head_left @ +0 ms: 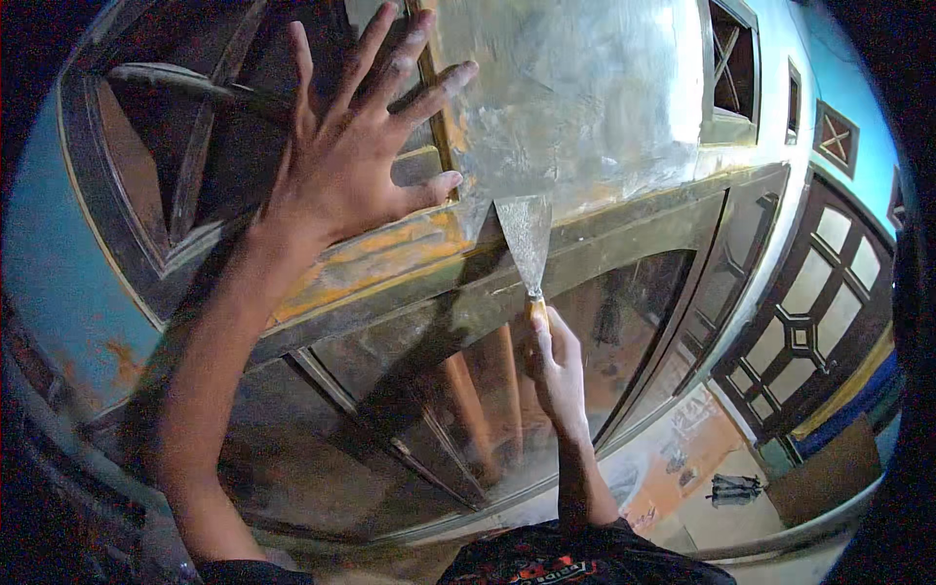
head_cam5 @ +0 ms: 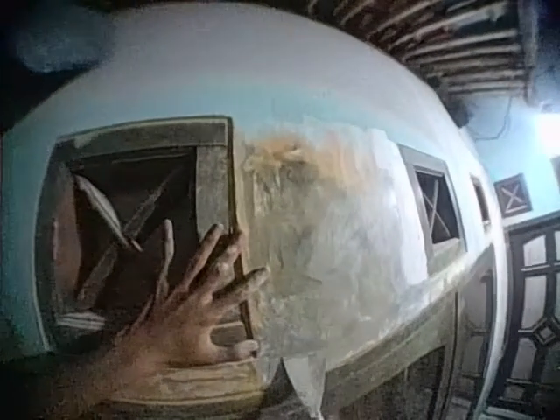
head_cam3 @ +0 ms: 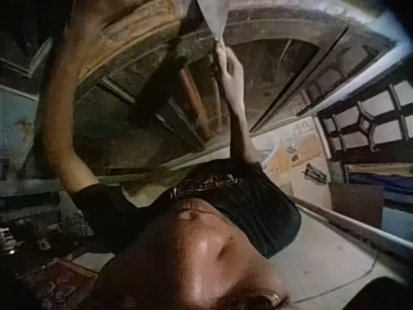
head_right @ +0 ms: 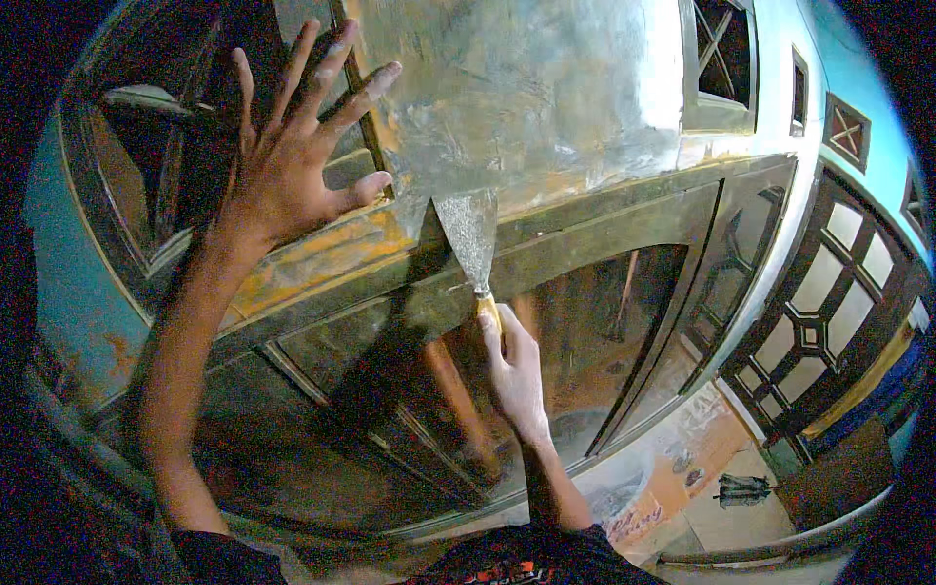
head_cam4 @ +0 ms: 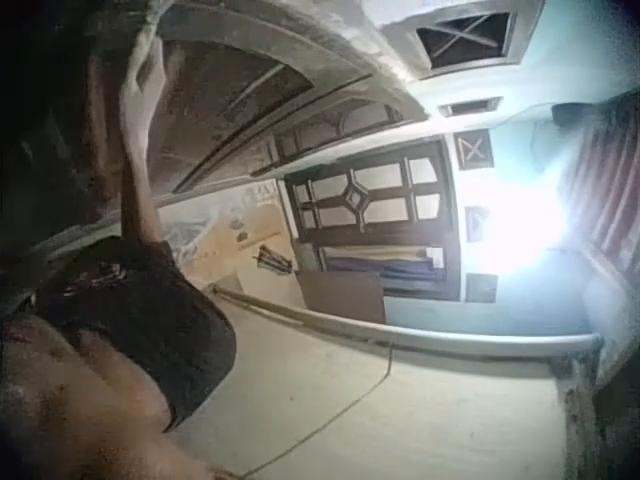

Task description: Repairing and scraping a wooden door frame using a putty knife to apply or smooth filler.

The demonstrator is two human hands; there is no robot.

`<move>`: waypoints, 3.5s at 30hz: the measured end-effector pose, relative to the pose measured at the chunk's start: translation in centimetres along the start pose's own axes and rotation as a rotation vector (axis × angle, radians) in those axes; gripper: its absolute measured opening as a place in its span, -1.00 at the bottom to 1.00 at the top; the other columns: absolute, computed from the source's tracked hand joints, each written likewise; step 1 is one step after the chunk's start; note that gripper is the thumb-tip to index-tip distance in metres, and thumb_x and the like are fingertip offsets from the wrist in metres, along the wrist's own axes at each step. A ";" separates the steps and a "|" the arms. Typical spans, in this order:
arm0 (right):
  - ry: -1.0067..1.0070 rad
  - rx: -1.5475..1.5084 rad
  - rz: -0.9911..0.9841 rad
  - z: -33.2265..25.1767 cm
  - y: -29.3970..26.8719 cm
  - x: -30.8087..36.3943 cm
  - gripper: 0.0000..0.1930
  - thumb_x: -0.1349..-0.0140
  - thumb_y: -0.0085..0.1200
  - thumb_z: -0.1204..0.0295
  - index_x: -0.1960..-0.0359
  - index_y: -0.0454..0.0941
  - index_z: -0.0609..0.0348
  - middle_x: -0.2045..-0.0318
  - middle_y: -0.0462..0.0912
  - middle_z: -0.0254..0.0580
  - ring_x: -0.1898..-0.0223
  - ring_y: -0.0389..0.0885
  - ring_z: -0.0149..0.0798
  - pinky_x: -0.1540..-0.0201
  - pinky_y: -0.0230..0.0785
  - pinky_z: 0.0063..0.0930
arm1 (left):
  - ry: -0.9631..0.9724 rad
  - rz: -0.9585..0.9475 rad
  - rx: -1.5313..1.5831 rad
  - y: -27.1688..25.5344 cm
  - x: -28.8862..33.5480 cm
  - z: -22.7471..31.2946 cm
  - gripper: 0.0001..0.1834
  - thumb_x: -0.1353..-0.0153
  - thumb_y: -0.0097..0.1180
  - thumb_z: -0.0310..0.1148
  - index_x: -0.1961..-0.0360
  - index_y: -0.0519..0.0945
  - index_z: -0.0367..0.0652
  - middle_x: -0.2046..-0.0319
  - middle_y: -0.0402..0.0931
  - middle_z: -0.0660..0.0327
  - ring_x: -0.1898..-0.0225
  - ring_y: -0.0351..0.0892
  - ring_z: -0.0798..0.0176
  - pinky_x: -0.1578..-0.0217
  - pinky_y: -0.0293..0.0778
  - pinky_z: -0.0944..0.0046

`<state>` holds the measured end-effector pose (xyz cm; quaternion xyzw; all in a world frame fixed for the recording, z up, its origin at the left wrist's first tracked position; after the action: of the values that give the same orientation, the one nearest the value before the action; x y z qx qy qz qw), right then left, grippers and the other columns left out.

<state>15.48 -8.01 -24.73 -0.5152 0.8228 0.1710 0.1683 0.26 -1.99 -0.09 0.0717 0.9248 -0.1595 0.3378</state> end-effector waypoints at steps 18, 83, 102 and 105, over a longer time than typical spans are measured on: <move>-0.003 0.024 -0.085 -0.7 0.1 -0.6 -0.66 -0.45 -0.16 0.21 0.13 0.41 0.33 0.43 0.43 -0.04 0.35 0.29 -0.41 0.22 0.29 -0.44 | -0.015 -0.030 0.055 0.0 0.1 -0.5 -0.14 0.01 0.13 0.18 -0.37 0.20 0.34 -0.47 -0.20 0.17 -0.48 -0.26 -0.02 -0.29 -0.37 -0.48; -0.090 0.086 -0.293 -2.5 8.0 3.6 -0.74 -0.39 -0.03 0.31 0.14 0.44 0.31 0.58 0.41 -0.03 0.52 0.27 -0.44 0.44 0.24 -0.43 | -0.498 -0.049 -0.123 -3.5 15.5 -0.8 0.16 0.31 0.09 0.55 -0.34 0.29 0.18 -0.34 0.12 0.04 -0.38 0.02 -0.08 -0.30 -0.28 -0.45; -0.027 0.058 -0.306 -0.6 10.1 5.4 -0.78 -0.40 -0.06 0.33 0.17 0.44 0.28 0.57 0.34 -0.06 0.53 0.22 -0.39 0.45 0.19 -0.42 | -0.507 -0.061 -0.045 -2.7 16.0 -0.8 0.14 0.27 0.07 0.54 -0.37 0.21 0.26 -0.44 -0.09 0.03 -0.45 -0.17 -0.08 -0.24 -0.38 -0.59; 0.018 0.084 -0.331 -0.5 9.9 5.2 -0.77 -0.40 -0.07 0.34 0.15 0.43 0.30 0.57 0.33 -0.16 0.51 0.22 -0.43 0.46 0.18 -0.46 | -0.506 -0.053 -0.027 -2.8 16.1 -0.8 0.14 0.29 0.12 0.51 -0.37 0.22 0.25 -0.43 -0.08 0.05 -0.45 -0.17 -0.07 -0.23 -0.39 -0.61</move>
<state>4.30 -8.31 -25.60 -0.6375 0.7348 0.1016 0.2081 -13.18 -3.94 -9.22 0.0006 0.8144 -0.1691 0.5551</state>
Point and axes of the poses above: each hand's wrist, its own x-axis away from the middle knuckle, its own y-axis out of the palm, z = x × y, the point moved 3 cm from there along -x, towards the middle knuckle
